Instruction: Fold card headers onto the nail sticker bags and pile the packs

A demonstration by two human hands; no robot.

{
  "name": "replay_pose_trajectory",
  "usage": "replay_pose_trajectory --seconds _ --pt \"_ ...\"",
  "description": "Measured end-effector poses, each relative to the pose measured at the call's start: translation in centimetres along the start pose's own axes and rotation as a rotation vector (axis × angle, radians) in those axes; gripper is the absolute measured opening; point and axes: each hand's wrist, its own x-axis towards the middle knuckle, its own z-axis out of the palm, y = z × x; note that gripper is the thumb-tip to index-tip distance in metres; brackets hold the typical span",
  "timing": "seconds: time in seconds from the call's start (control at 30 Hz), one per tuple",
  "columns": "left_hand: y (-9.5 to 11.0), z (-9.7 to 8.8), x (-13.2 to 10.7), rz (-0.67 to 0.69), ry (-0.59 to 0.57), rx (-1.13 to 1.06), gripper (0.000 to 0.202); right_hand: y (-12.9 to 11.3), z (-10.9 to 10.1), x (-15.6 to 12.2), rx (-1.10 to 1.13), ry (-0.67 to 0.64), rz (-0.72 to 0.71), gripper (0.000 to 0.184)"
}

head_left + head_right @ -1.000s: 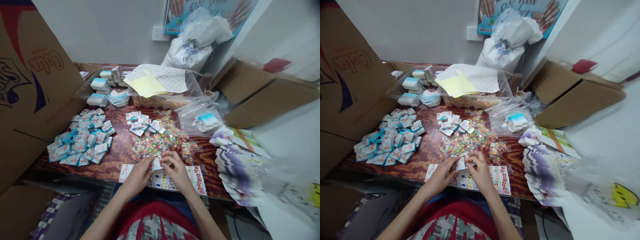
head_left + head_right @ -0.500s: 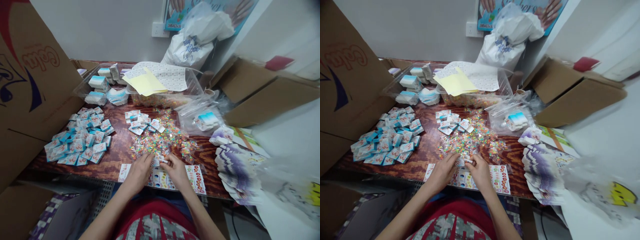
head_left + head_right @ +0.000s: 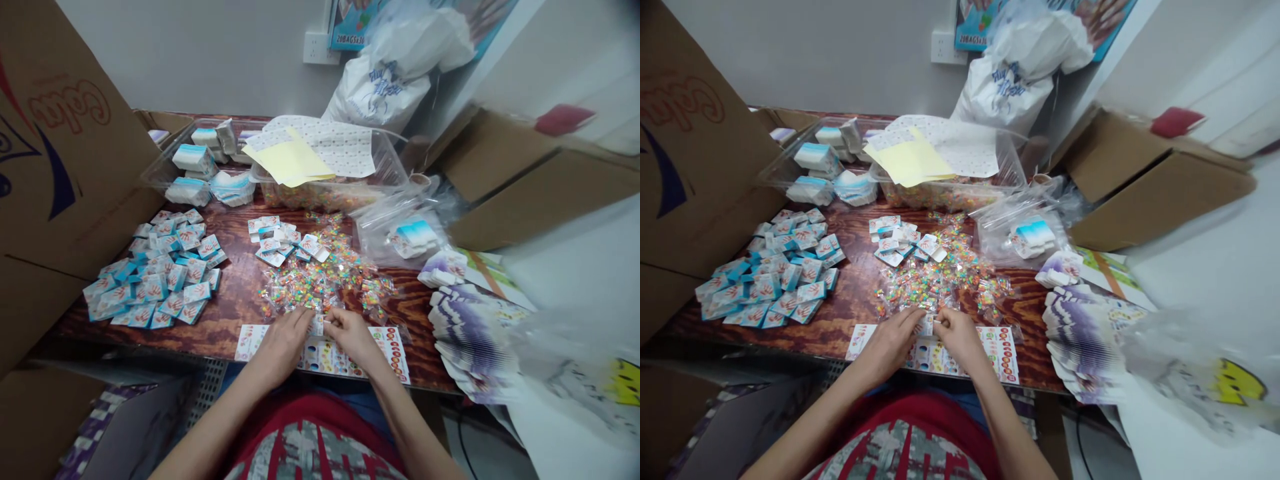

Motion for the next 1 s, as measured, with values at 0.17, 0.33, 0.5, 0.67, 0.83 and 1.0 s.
replay_pose_trajectory --seconds 0.17,0.33,0.5,0.67,0.83,1.0 --pt "0.0 0.0 0.6 -0.029 0.072 -0.074 0.059 -1.1 0.3 0.7 0.086 0.042 -0.036 0.011" --pt "-0.1 -0.5 0.8 -0.077 0.164 -0.193 0.048 -1.1 0.4 0.2 0.131 0.267 -0.152 0.017" --pt "-0.2 0.0 1.2 -0.084 0.179 -0.195 0.048 -1.2 0.3 0.0 0.036 0.290 -0.256 0.017" --pt "-0.2 0.4 1.7 -0.066 0.241 -0.174 0.045 -1.8 0.0 0.5 0.013 0.300 -0.289 0.020" --pt "0.0 0.3 1.7 -0.061 0.246 -0.192 0.045 -1.5 0.1 0.7 -0.016 0.334 -0.267 0.018" --pt "-0.2 0.1 1.2 -0.053 0.200 -0.223 0.047 -1.1 -0.1 0.8 0.047 0.110 -0.193 0.026"
